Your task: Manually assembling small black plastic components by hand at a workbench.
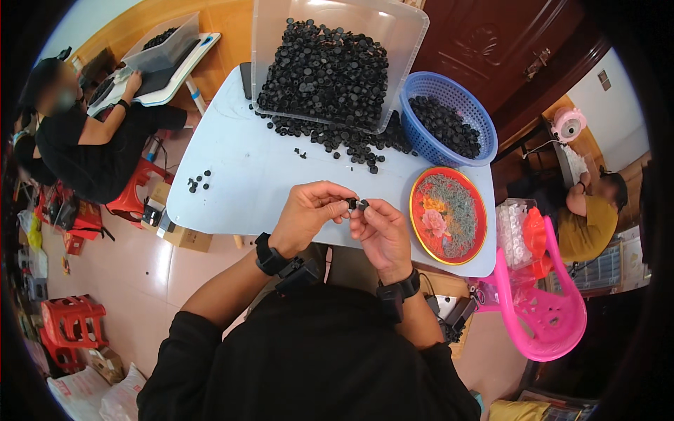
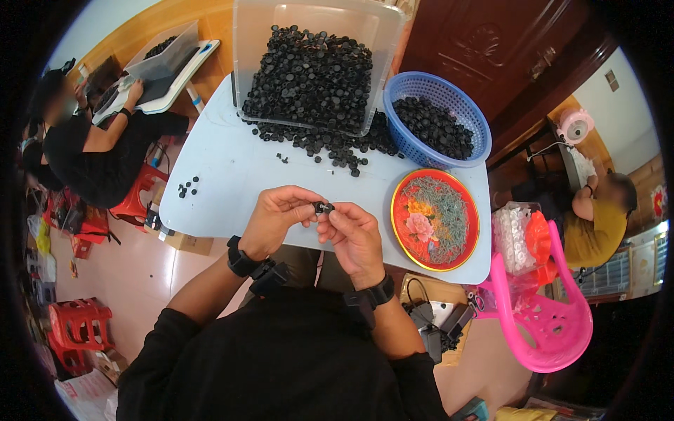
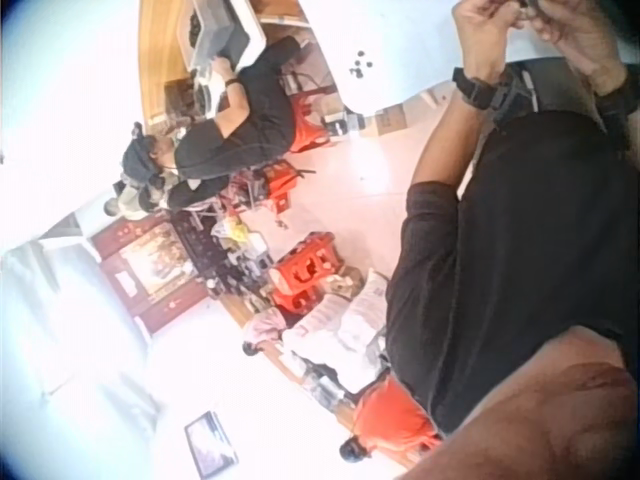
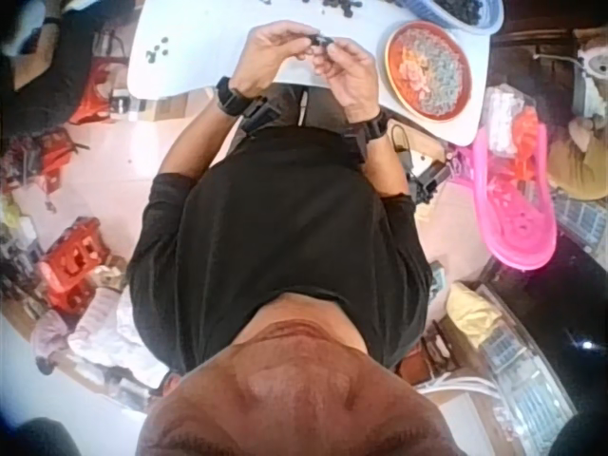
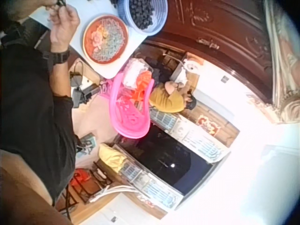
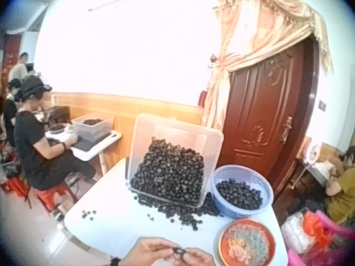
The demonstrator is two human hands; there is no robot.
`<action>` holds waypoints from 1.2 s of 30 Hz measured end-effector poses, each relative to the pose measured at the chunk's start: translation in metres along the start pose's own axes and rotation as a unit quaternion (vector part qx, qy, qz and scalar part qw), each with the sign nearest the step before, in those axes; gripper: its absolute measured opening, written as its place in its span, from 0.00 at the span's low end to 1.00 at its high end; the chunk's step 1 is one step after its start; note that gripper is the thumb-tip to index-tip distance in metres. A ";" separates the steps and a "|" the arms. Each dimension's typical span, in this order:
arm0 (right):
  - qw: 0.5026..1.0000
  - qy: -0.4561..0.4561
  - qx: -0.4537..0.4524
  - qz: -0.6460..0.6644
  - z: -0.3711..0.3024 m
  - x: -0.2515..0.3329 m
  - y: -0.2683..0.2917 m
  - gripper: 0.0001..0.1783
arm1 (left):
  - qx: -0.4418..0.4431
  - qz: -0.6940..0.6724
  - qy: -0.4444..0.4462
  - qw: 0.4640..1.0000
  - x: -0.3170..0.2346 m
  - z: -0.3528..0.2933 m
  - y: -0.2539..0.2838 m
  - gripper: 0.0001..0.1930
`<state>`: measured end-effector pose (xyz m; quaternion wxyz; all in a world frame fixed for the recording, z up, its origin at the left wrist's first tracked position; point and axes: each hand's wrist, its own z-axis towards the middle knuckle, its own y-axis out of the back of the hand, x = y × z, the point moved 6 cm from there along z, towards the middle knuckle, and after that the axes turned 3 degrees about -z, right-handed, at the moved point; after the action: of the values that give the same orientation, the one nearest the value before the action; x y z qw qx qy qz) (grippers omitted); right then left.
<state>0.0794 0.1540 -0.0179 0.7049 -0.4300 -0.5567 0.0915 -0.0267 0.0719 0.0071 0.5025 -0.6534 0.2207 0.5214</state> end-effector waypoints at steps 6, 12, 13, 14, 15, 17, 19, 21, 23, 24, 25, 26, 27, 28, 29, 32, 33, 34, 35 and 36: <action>0.999 -0.011 0.019 0.034 -0.003 -0.001 -0.004 0.08 | -0.004 0.036 -0.024 0.999 -0.011 -0.008 -0.006 0.10; 0.996 0.049 -0.012 -0.079 -0.008 0.022 -0.019 0.05 | 0.022 -0.059 -0.001 0.998 -0.004 -0.013 0.000 0.11; 0.987 0.067 -0.028 -0.145 -0.009 0.027 -0.022 0.04 | 0.026 -0.095 0.010 0.995 -0.002 -0.014 0.001 0.11; 0.987 0.067 -0.029 -0.144 -0.010 0.028 -0.024 0.04 | 0.027 -0.095 0.012 0.995 0.000 -0.015 0.003 0.11; 0.976 0.093 -0.026 -0.194 -0.012 0.031 -0.029 0.04 | 0.035 -0.110 -0.001 0.993 0.000 -0.015 0.004 0.11; 0.962 0.119 -0.024 -0.244 -0.014 0.035 -0.036 0.05 | 0.044 -0.125 -0.012 0.991 0.001 -0.015 0.004 0.11; 0.941 0.134 -0.020 -0.310 -0.016 0.037 -0.042 0.06 | 0.050 -0.153 -0.017 0.987 0.002 -0.015 0.004 0.11; 0.936 0.136 -0.025 -0.323 -0.017 0.038 -0.045 0.06 | 0.054 -0.180 -0.007 0.982 0.004 -0.015 0.003 0.11; 0.931 0.138 -0.031 -0.336 -0.018 0.038 -0.046 0.06 | 0.059 -0.207 0.004 0.977 0.005 -0.015 0.003 0.11; 0.927 0.147 -0.033 -0.345 -0.018 0.039 -0.047 0.06 | 0.056 -0.223 0.014 0.973 0.006 -0.016 0.003 0.11; 0.922 0.156 -0.036 -0.353 -0.018 0.040 -0.048 0.06 | 0.054 -0.240 0.025 0.969 0.007 -0.016 0.002 0.11; 0.922 0.156 -0.038 -0.352 -0.018 0.041 -0.049 0.06 | 0.054 -0.239 0.027 0.969 0.008 -0.016 0.003 0.11; 0.913 0.160 -0.039 -0.374 -0.018 0.042 -0.051 0.06 | 0.055 -0.244 0.027 0.968 0.009 -0.017 0.004 0.11; 0.903 0.164 -0.040 -0.395 -0.018 0.042 -0.052 0.06 | 0.055 -0.249 0.027 0.967 0.010 -0.017 0.004 0.11; 0.903 0.165 -0.041 -0.395 -0.018 0.043 -0.052 0.06 | 0.056 -0.248 0.028 0.967 0.011 -0.017 0.004 0.11; 0.886 0.166 -0.046 -0.431 -0.018 0.043 -0.053 0.06 | 0.056 -0.227 0.019 0.972 0.011 -0.016 0.005 0.11; 0.876 0.180 -0.041 -0.445 -0.018 0.044 -0.055 0.06 | 0.060 -0.223 0.011 0.973 0.011 -0.016 0.004 0.11; 0.866 0.193 -0.036 -0.460 -0.018 0.045 -0.057 0.07 | 0.064 -0.219 0.004 0.974 0.010 -0.016 0.004 0.11; 0.866 0.193 -0.037 -0.459 -0.018 0.045 -0.057 0.07 | 0.064 -0.219 0.005 0.974 0.011 -0.016 0.004 0.11; 0.855 0.197 -0.033 -0.478 -0.018 0.046 -0.058 0.07 | 0.066 -0.214 0.000 0.975 0.011 -0.016 0.004 0.11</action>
<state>0.0913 0.1368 0.0556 0.7421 -0.1425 -0.5459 -0.3618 -0.0190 0.0589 -0.0050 0.6446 -0.6509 0.1102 0.3856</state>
